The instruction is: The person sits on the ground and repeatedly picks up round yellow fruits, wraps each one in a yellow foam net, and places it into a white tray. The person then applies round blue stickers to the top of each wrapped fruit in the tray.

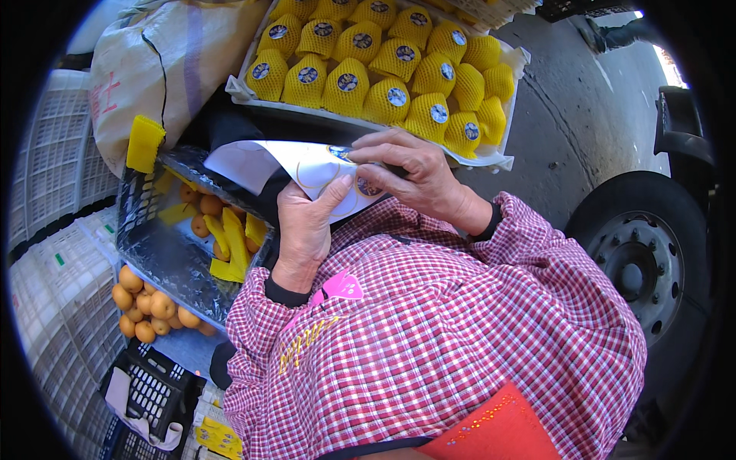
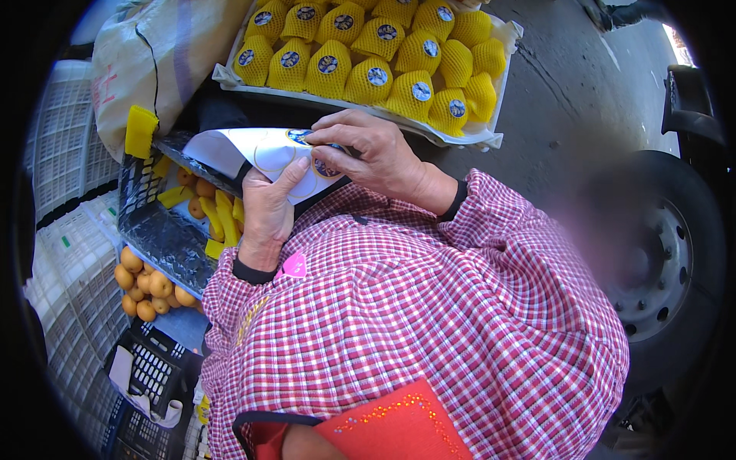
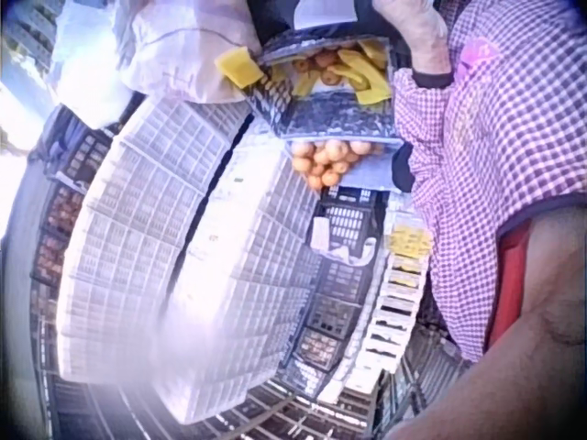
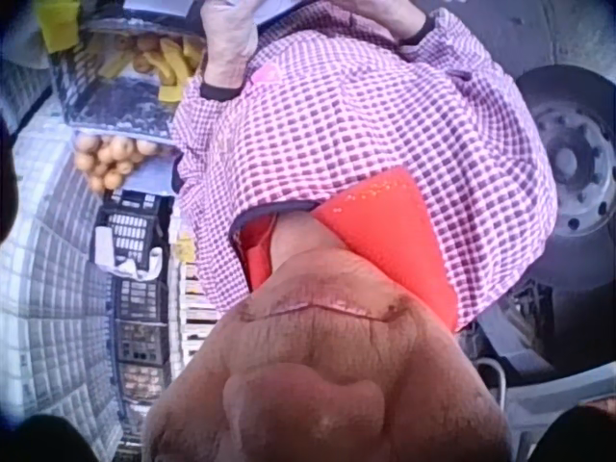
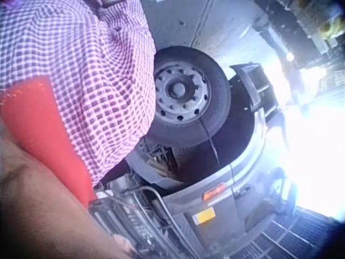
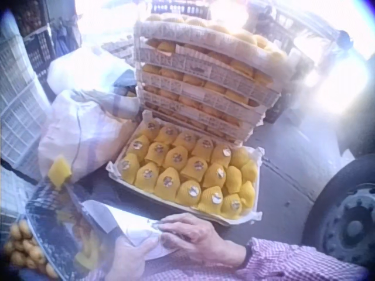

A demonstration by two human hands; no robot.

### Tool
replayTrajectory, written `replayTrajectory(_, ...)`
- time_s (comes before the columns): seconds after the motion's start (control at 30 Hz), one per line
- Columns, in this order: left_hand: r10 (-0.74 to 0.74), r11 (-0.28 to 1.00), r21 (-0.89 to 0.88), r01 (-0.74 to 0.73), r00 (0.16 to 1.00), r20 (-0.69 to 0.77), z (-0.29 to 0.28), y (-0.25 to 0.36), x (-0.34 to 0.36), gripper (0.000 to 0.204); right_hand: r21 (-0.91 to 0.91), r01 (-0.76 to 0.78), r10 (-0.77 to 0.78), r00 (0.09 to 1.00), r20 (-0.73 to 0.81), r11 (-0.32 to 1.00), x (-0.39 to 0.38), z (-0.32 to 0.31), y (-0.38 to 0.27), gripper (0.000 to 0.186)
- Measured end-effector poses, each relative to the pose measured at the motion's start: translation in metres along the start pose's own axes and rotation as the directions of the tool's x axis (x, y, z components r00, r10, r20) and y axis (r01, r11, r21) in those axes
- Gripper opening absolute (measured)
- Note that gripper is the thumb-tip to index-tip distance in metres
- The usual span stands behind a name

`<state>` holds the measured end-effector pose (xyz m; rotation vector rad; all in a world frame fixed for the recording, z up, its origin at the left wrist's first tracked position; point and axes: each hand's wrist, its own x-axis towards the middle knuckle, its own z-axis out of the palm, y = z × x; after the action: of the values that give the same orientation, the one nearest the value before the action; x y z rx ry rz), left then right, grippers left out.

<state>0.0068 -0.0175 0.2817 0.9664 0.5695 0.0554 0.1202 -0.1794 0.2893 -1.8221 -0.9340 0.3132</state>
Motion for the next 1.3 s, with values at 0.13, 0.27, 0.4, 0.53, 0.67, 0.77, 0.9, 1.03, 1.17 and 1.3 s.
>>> replayTrajectory(0.13, -0.064, 0.995, 0.076, 0.062, 0.998, 0.02, -0.003, 0.0, 0.001, 0.039, -0.015, 0.063, -0.063, 0.998, -0.008, 0.998, 0.003, 0.0, 0.005, 0.016)
replayTrajectory(0.27, -0.123, 0.984, 0.13, 0.12, 0.992, 0.01, 0.001, 0.003, 0.005, 0.034, 0.035, 0.08, -0.08, 0.997, -0.023, 0.996, 0.005, -0.004, 0.016, 0.012)
replayTrajectory(0.4, -0.144, 0.982, 0.122, 0.142, 0.99, 0.008, 0.01, 0.005, 0.009, 0.032, 0.176, -0.048, 0.057, 0.997, -0.046, 0.983, 0.003, -0.011, 0.021, 0.01)
replayTrajectory(0.53, -0.228, 0.957, 0.172, 0.233, 0.972, -0.053, 0.018, 0.008, 0.012, 0.032, 0.325, -0.286, 0.357, 0.917, -0.181, 0.901, 0.001, -0.034, 0.067, 0.015)
replayTrajectory(0.67, -0.256, 0.962, 0.074, 0.261, 0.964, -0.071, 0.03, 0.01, 0.017, 0.036, -0.27, -0.616, 0.357, 0.7, -0.618, 0.74, -0.017, -0.102, 0.195, 0.023)
replayTrajectory(0.77, -0.281, 0.953, 0.075, 0.294, 0.949, -0.146, 0.041, 0.012, 0.018, 0.041, -0.501, -0.716, 0.288, 0.672, -0.682, 0.485, -0.035, -0.149, 0.251, 0.027)
replayTrajectory(0.9, -0.347, 0.934, 0.069, 0.351, 0.936, -0.064, 0.034, 0.012, 0.022, 0.046, -0.598, -0.74, 0.332, 0.673, -0.661, 0.308, -0.029, -0.155, 0.273, 0.028)
replayTrajectory(1.03, -0.301, 0.947, 0.073, 0.312, 0.945, -0.13, 0.039, 0.013, 0.018, 0.044, -0.733, -0.598, 0.038, 0.782, -0.622, 0.323, -0.03, -0.111, 0.287, 0.028)
replayTrajectory(1.17, -0.299, 0.952, 0.051, 0.303, 0.952, -0.07, 0.031, 0.007, 0.023, 0.035, -0.776, -0.421, 0.168, 0.906, -0.389, 0.47, -0.021, -0.117, 0.204, 0.031)
replayTrajectory(1.3, -0.218, 0.975, -0.051, 0.215, 0.973, -0.073, 0.027, 0.005, 0.019, 0.028, -0.295, 0.135, -0.199, 0.959, -0.201, 0.946, 0.02, -0.06, 0.053, 0.026)
